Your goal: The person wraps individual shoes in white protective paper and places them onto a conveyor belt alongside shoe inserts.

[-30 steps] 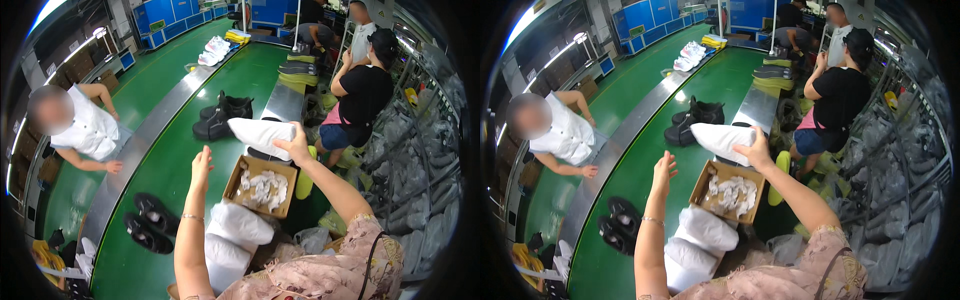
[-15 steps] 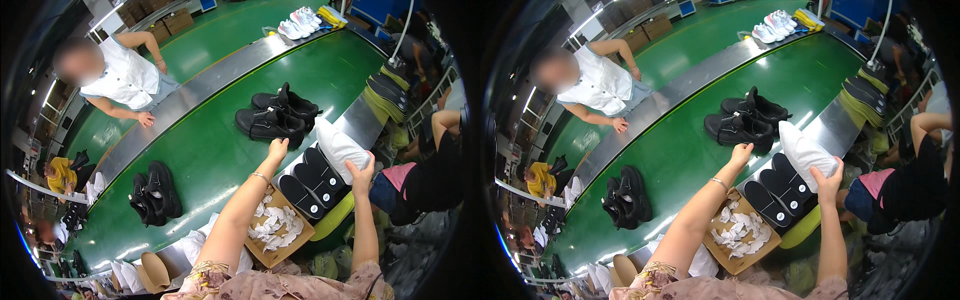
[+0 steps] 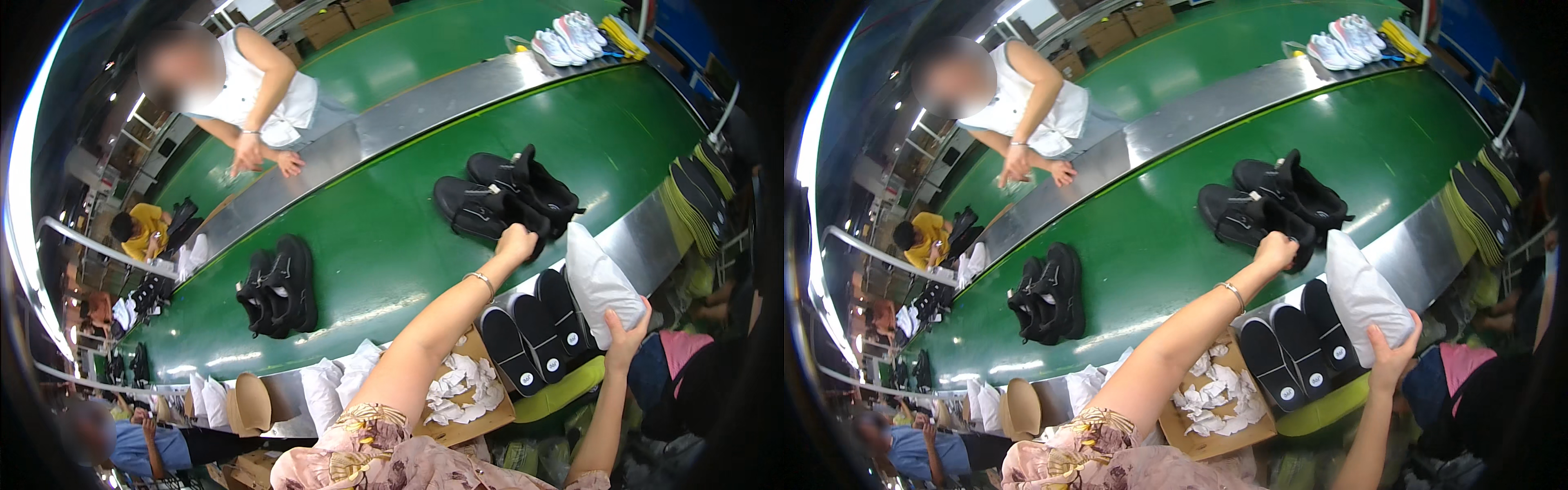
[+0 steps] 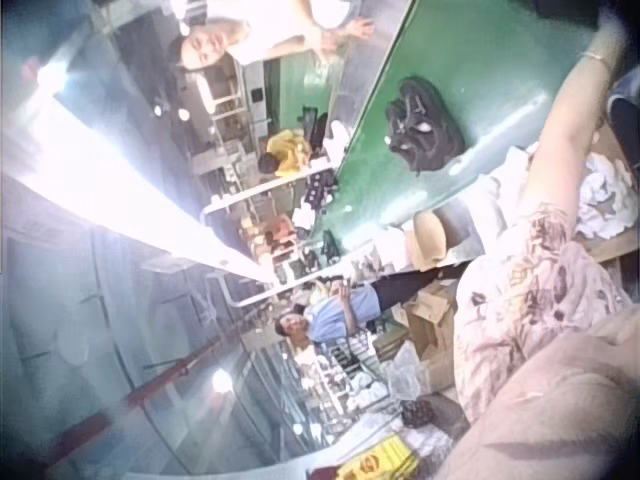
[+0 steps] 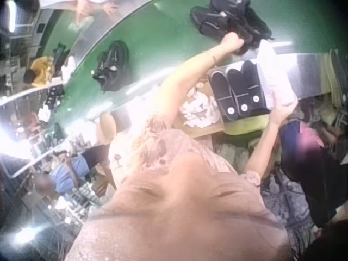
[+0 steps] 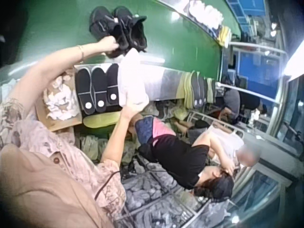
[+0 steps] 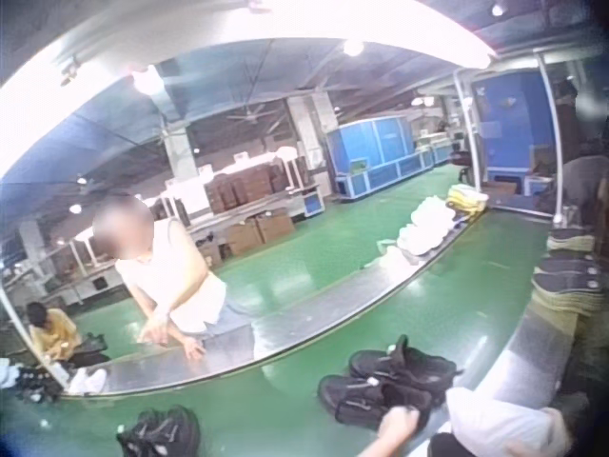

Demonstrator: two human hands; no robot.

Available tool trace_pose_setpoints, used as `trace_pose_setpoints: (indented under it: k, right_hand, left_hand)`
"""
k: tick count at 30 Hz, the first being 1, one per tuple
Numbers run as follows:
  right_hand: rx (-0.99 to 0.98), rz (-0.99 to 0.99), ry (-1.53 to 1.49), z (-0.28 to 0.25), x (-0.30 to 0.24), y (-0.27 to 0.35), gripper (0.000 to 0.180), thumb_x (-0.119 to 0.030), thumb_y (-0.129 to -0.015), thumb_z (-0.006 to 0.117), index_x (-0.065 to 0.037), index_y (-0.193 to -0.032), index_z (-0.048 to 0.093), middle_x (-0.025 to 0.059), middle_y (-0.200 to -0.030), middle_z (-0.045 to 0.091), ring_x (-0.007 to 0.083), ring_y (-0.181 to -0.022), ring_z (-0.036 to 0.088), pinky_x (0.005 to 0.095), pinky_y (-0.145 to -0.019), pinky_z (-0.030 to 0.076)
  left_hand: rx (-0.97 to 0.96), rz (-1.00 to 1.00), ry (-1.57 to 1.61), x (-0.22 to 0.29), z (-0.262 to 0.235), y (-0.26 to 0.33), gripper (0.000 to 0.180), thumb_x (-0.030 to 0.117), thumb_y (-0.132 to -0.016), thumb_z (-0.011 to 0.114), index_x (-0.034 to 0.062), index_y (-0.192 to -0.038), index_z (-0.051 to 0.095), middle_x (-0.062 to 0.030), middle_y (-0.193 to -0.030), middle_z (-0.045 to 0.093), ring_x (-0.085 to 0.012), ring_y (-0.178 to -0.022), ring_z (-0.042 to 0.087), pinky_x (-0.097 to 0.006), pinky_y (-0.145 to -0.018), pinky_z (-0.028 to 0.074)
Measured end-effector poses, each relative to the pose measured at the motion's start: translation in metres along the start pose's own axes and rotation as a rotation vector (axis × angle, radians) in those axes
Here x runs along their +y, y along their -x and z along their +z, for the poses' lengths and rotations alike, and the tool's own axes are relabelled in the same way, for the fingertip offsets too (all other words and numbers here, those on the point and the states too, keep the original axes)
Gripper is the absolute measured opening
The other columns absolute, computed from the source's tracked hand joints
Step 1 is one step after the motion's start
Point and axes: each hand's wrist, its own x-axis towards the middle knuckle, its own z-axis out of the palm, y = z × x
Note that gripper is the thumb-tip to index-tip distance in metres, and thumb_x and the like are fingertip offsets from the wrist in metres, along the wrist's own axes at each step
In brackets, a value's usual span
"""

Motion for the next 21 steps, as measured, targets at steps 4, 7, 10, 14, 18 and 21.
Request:
trace_pose_setpoints:
  k: [4,7,10,14,18,21]
  right_hand:
    - [-0.002,0.017,0.06,-0.001,0.009,-0.004,0.061,-0.004,-0.069,0.07,0.002,-0.121,0.039,0.0112,-0.109,0.047,0.0201,-0.101,0.046,0.0295,-0.093,0.033]
    - [-0.03,-0.009,0.029,0.003,0.014,-0.004,0.06,-0.007,-0.07,0.069,0.003,-0.122,0.039,0.0116,-0.112,0.046,0.0209,-0.102,0.045,0.0301,-0.093,0.033]
    - [-0.008,0.002,0.089,-0.002,0.017,-0.007,0.057,-0.005,-0.075,0.066,0.001,-0.125,0.038,0.0113,-0.116,0.046,0.0205,-0.105,0.045,0.0305,-0.095,0.032]
    - [-0.006,0.024,0.024,-0.003,0.021,-0.01,0.056,-0.007,-0.074,0.066,0.003,-0.122,0.04,0.0118,-0.116,0.044,0.0214,-0.105,0.043,0.0309,-0.095,0.031]
    - [-0.041,0.013,0.034,0.003,0.019,-0.012,0.056,-0.007,-0.074,0.066,0.003,-0.123,0.039,0.0118,-0.116,0.044,0.0215,-0.106,0.043,0.0309,-0.096,0.03]
    - [-0.051,0.023,0.047,0.005,0.016,-0.012,0.057,-0.008,-0.074,0.066,0.003,-0.123,0.039,0.0121,-0.117,0.044,0.0218,-0.106,0.043,0.031,-0.096,0.03]
  left_hand:
    - [-0.191,-0.047,0.611,0.058,-0.024,-0.011,0.02,0.015,-0.08,0.051,0.0009,-0.067,0.056,-0.0092,-0.052,0.054,-0.0158,-0.038,0.051,-0.025,-0.033,0.037]
    - [-0.203,0.253,1.03,0.072,-0.053,-0.048,0.036,0.029,-0.087,0.054,-0.0025,-0.103,0.052,-0.0191,-0.091,0.061,-0.0187,-0.071,0.062,-0.026,-0.057,0.049]
    - [0.179,0.461,0.428,0.088,-0.081,-0.042,0.081,0.036,-0.085,0.055,-0.0025,-0.139,0.009,-0.0239,-0.142,0.021,-0.031,-0.128,0.028,-0.037,-0.102,0.03]
    - [0.231,0.361,-0.08,0.056,-0.075,-0.005,0.074,0.03,-0.076,0.065,-0.0059,-0.13,0.028,-0.0239,-0.129,0.038,-0.036,-0.124,0.034,-0.044,-0.099,0.033]
    - [0.362,0.218,-0.284,0.018,-0.06,0.003,0.075,0.028,-0.074,0.069,-0.0043,-0.129,0.03,-0.0233,-0.131,0.036,-0.038,-0.126,0.031,-0.049,-0.099,0.031]
    - [0.383,0.159,-0.302,0.008,-0.058,0.004,0.075,0.024,-0.073,0.07,-0.0036,-0.13,0.028,-0.024,-0.135,0.033,-0.0386,-0.128,0.028,-0.051,-0.101,0.03]
